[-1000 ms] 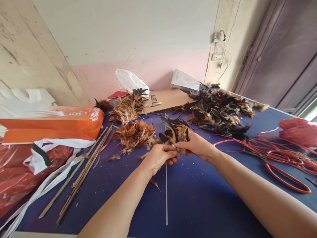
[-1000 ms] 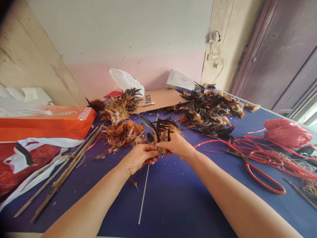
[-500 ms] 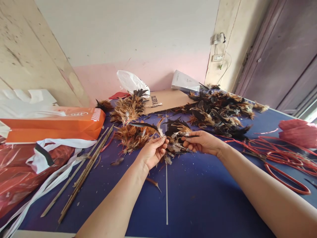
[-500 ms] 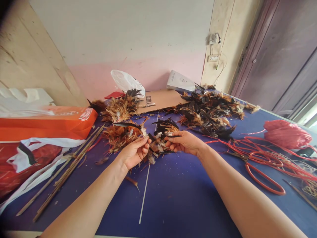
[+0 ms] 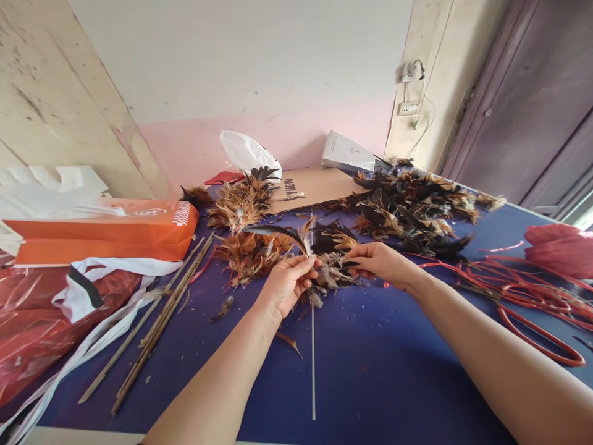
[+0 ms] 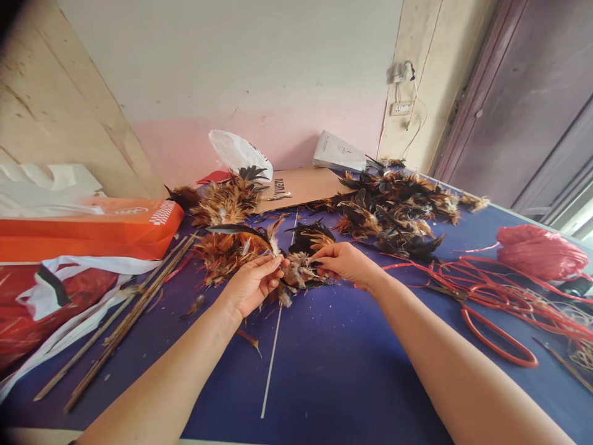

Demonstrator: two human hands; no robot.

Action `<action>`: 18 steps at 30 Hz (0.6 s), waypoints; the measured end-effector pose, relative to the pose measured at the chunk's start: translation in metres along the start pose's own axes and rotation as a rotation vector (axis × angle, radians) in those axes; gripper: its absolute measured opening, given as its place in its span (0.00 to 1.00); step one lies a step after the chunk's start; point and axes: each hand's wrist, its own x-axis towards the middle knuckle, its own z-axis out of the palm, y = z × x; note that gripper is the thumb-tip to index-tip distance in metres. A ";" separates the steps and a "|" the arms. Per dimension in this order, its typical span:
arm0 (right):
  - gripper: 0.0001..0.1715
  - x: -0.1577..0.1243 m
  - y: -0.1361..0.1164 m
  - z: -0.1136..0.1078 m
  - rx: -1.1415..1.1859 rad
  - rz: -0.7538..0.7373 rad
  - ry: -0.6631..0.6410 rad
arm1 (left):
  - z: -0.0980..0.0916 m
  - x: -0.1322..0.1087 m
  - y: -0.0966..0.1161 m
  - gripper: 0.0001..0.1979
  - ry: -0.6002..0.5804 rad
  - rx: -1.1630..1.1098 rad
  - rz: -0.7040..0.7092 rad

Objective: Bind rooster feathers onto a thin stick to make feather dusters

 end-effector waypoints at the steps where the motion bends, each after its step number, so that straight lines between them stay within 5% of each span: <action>1: 0.13 0.000 -0.001 0.001 -0.026 -0.008 0.008 | 0.000 0.000 0.000 0.06 0.009 0.021 0.015; 18: 0.09 -0.006 -0.012 0.020 -0.401 -0.276 0.083 | 0.003 -0.004 -0.012 0.10 -0.153 0.299 -0.031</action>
